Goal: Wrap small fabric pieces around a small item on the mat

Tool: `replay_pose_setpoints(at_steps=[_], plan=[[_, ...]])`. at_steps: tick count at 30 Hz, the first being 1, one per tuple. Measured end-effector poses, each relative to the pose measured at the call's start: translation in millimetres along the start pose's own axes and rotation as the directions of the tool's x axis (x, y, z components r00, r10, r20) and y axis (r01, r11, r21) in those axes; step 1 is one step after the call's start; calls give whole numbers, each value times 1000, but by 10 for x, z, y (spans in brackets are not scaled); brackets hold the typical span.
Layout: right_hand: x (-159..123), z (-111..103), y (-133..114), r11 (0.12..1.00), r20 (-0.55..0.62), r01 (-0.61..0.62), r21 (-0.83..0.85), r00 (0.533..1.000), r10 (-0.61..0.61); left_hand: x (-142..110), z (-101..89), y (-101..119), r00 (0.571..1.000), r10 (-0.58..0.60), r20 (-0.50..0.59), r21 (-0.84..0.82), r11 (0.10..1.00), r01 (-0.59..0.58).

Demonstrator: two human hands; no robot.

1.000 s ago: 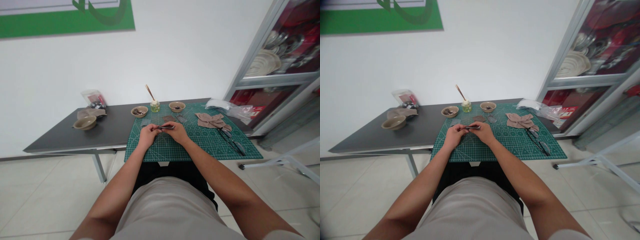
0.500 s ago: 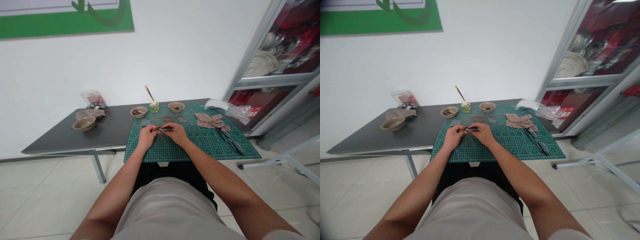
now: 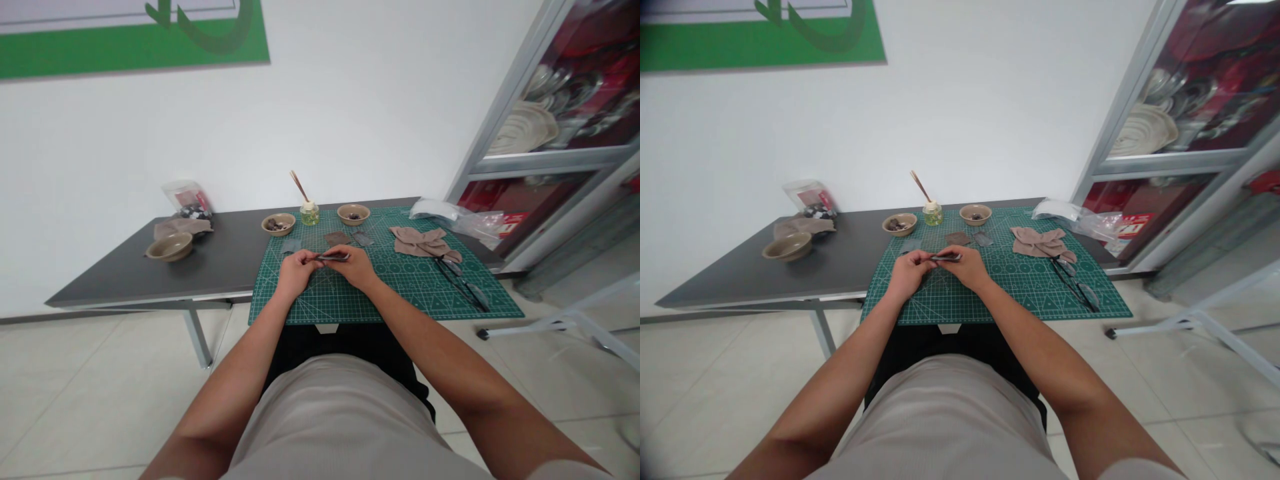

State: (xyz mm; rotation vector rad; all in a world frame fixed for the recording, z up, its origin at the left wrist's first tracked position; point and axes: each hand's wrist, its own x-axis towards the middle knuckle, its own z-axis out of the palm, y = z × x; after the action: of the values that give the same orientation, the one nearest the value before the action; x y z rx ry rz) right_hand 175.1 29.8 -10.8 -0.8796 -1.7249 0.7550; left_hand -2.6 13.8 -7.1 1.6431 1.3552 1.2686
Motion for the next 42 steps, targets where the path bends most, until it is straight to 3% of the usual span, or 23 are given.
replay_pose_setpoints(at_steps=[7,13,18,24,30,35,42], plan=[[-5,7,27,999,-33,-16,33,999,17,-4,-13,36,1000,9,14,34,999,-9],[2,2,25,999,27,-1,36,1000,0,-1,-17,35,998,4,57,27,1000,-6],[-1,5,35,998,-32,-10,60,999,12,-21,-12,73,1000,11,19,45,999,-12],[8,0,26,999,28,-1,53,1000,0,-22,-7,79,999,5,33,47,999,-7],[-12,9,8,996,-75,-22,90,997,29,-41,21,104,999,20,-43,116,993,-15],[-1,1,-31,1000,-172,-27,15,985,29,-23,16,55,997,38,-74,29,999,-36],[-24,28,-31,990,-57,109,-87,992,-115,-7,20,24,996,73,-44,8,997,-72]])
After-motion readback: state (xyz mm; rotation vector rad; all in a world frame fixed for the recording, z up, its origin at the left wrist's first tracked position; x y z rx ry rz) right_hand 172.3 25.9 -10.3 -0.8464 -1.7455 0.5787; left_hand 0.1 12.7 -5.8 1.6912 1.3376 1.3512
